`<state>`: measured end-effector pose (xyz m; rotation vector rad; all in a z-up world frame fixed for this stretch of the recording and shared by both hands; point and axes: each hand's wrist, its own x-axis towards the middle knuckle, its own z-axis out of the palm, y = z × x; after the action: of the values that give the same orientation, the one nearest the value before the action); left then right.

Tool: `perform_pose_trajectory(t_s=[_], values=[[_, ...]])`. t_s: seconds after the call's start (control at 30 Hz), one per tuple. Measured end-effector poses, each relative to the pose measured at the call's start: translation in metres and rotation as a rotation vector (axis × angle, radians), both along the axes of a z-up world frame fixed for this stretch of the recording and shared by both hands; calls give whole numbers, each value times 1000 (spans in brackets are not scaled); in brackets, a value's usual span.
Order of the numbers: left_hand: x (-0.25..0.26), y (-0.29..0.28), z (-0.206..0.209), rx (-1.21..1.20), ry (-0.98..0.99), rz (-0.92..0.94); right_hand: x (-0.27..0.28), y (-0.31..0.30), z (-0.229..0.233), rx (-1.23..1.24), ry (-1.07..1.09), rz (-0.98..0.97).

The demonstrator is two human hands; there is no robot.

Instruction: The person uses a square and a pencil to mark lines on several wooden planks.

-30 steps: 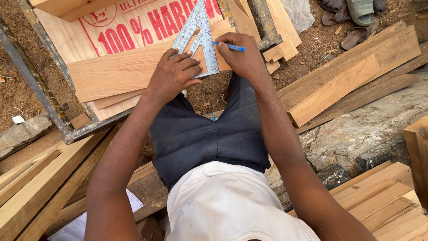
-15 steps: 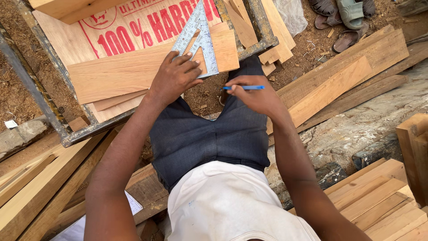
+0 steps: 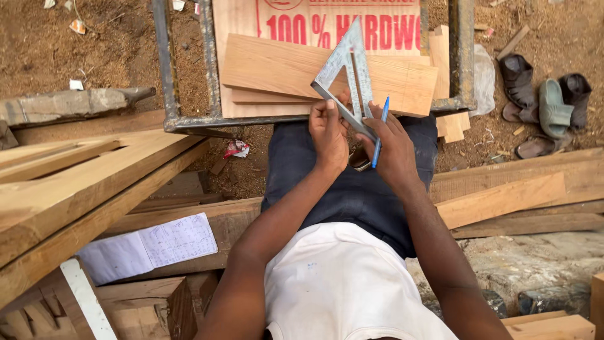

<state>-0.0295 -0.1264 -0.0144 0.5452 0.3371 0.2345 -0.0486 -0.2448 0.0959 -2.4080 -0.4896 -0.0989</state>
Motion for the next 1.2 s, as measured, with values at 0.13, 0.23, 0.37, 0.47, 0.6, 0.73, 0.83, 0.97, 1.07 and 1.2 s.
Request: perform_pose_trajectory(t_s=[0.13, 0.23, 0.37, 0.47, 0.6, 0.73, 0.83, 0.97, 1.07, 1.2], values=[[-27, 44, -14, 258, 202, -424, 27, 3, -11, -134, -94, 196], [-47, 88, 9, 1177, 55, -450, 53, 13, -22, -116, -76, 312], [-23, 119, 40, 2029, -323, 166, 69, 41, -37, -164, -88, 302], [9, 134, 47, 2077, -321, 79, 72, 58, -41, -134, -54, 222], [17, 140, 41, 2033, -328, -56, 65, 66, -46, -135, -53, 192], [18, 138, 36, 2040, -304, -61, 69, 64, -45, -176, -50, 195], [22, 137, 34, 2032, -294, -55, 72, 62, -41, -161, -50, 270], [22, 137, 30, 2029, -288, -61, 71, 67, -40, -216, -120, 267], [24, 135, 27, 2067, -286, -95, 73, 70, -38, -268, -289, 325], [26, 134, 23, 2065, -287, -89, 71, 71, -38, -226, -103, 247]])
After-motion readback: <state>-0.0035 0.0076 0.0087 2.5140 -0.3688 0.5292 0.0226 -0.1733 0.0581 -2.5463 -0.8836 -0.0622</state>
